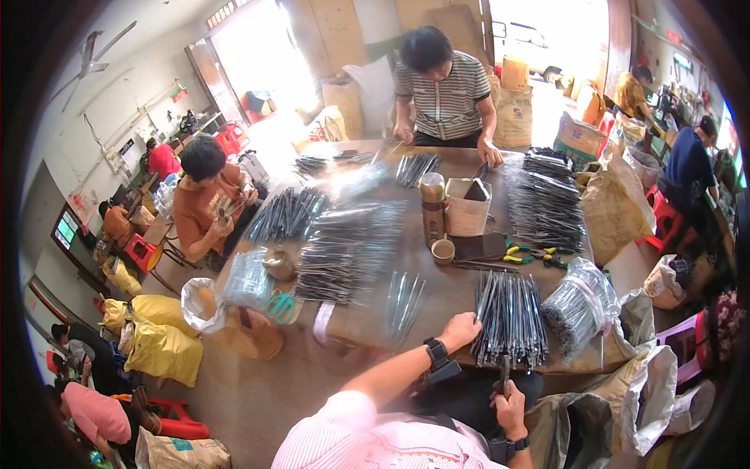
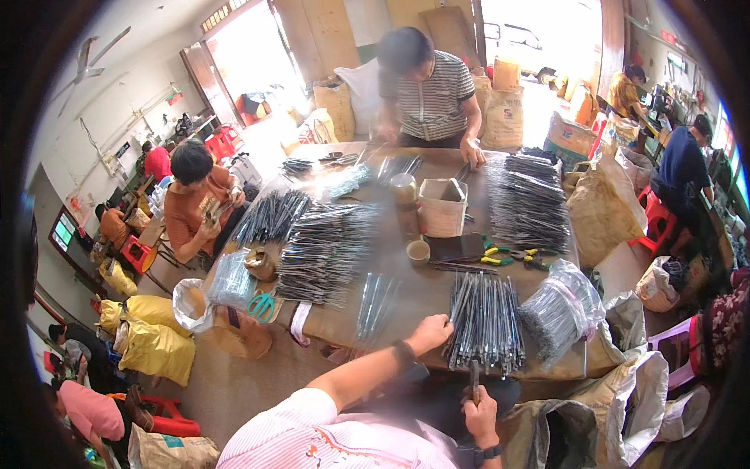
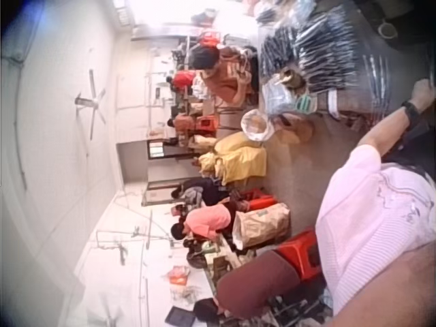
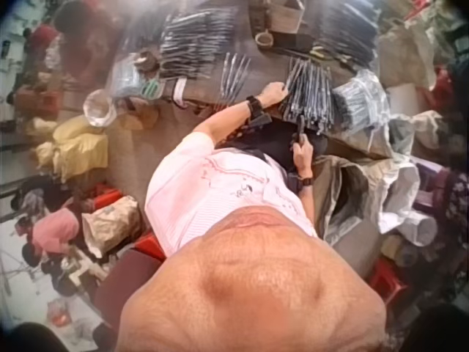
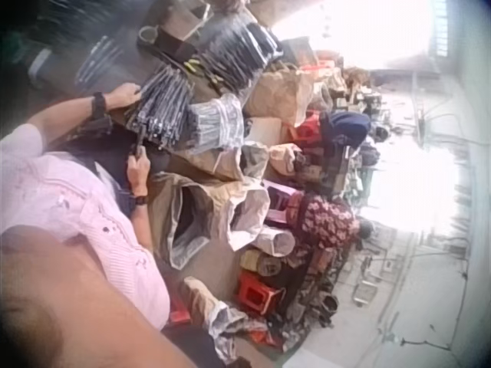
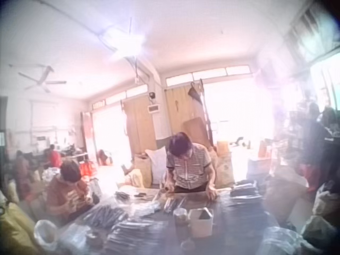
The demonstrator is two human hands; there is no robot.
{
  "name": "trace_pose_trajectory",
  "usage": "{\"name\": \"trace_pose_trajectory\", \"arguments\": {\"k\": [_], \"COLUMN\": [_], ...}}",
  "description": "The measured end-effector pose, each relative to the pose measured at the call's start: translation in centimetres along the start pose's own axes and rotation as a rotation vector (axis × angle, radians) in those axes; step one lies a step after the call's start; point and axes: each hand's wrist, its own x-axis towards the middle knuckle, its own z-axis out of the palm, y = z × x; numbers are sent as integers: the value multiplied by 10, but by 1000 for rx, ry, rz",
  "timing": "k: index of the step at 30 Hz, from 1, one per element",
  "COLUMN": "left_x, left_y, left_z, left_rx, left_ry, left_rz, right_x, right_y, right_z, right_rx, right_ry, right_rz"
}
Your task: The person repeatedly picks up long metal rods from a pile on the table, trims one end with pliers, and places the trimmed rods into a separate pile. The process is continuous and repetitive throughout the clip.
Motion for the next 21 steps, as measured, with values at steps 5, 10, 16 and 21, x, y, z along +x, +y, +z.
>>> {"name": "trace_pose_trajectory", "arguments": {"k": [5,10,16,21], "left_x": [-11,-31,-36,-37], "left_y": [-3,1,-11,-5], "left_z": [-32,-53,-57,-60], "left_rx": [-546,-872,-1135,-1309], "left_ry": [-225,-291,-506,-495], "left_rz": [-209,-379,-339,-561], "right_x": [3,2,-3,-6], "right_y": [-6,-11,-23,-31], "right_z": [0,-4,-8,-20], "right_rx": [-15,63,325,482], "right_ry": [9,-15,17,104], "right_rz": [4,37,143,104]}}
